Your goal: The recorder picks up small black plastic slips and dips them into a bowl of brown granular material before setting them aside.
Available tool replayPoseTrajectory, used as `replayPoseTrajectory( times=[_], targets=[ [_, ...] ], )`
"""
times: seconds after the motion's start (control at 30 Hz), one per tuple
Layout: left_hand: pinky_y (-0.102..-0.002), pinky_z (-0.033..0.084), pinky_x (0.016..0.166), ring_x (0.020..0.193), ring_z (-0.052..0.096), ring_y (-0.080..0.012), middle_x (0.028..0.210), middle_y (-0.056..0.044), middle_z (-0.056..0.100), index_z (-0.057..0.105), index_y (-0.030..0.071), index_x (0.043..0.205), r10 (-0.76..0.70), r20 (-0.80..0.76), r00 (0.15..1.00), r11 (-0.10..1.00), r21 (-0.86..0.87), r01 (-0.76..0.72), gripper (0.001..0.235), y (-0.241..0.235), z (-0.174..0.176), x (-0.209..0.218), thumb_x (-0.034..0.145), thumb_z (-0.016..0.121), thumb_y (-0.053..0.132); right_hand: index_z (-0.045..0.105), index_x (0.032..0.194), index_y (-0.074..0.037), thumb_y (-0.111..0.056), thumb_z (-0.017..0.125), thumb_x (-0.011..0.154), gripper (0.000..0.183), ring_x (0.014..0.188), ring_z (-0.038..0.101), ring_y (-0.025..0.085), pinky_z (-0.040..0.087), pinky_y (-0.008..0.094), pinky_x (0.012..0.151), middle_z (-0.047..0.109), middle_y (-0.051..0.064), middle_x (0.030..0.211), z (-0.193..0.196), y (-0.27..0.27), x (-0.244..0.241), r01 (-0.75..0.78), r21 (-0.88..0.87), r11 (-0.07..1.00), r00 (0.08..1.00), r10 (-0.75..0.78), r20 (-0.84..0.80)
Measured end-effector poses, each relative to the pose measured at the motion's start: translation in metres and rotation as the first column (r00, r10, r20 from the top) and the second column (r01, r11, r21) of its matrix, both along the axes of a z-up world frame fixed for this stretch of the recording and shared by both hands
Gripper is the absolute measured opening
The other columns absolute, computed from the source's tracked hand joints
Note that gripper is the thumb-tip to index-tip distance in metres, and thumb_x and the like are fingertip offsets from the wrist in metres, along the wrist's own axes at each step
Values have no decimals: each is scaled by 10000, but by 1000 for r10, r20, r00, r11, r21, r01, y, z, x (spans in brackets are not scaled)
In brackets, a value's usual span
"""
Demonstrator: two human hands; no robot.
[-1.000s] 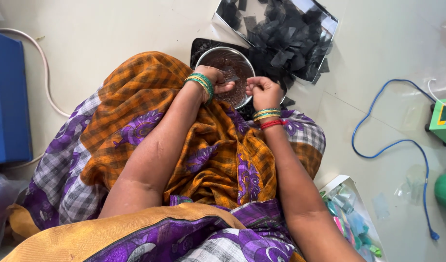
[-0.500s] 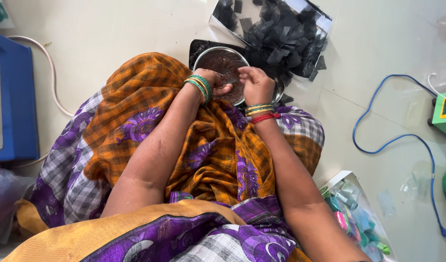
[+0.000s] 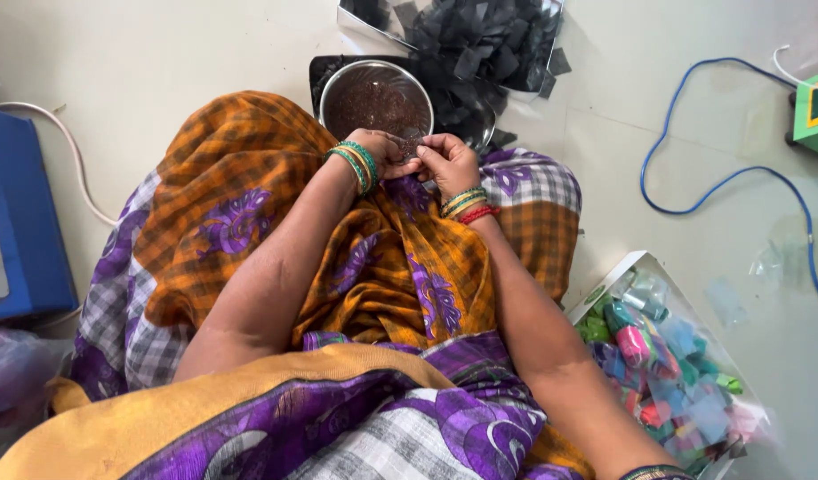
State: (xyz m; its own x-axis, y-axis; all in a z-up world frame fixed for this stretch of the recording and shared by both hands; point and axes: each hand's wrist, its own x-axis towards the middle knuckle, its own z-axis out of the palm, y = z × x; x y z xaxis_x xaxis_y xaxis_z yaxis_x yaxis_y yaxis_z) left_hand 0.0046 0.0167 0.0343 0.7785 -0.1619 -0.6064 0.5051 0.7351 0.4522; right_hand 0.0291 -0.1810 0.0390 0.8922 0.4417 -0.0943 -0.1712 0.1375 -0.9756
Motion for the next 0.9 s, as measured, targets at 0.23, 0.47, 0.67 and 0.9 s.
replayPoseTrajectory(
  times=[0.23,0.47,0.67,0.9],
  targets=[
    [-435,678,751,892,749,-331,949,-186,711,683,-67,949,-617,348,706,479,878,-15,105,3,-47,12,851,660,-95,690,1048,-2,-20,698,967,83,672,707,105,586,241,573,740,57,858,14,-4,-4,-12,-117,993,996,22,82],
    [-379,683,629,726,737,-280,874,-194,717,678,-56,991,47,-5,999,951,307,-43,164,-8,-7,-5,885,590,-145,702,1079,-49,11,614,965,156,588,669,118,511,239,480,711,61,769,14,-6,-3,-50,-75,996,987,38,-155],
    [-341,671,590,678,736,-259,837,-198,728,700,-74,977,71,-9,997,951,303,-65,177,-7,-5,-1,884,573,-156,707,1132,12,56,506,933,286,723,722,175,596,291,620,740,103,861,28,-9,-2,-106,142,984,932,148,-331],
    [-317,665,553,661,737,-245,843,-205,730,703,-84,947,56,-5,998,917,397,-49,112,-9,2,-3,891,618,-131,680,1203,40,52,636,990,219,849,722,199,609,285,676,734,143,1019,2,-10,-1,-96,97,991,991,104,-83]
  ],
)
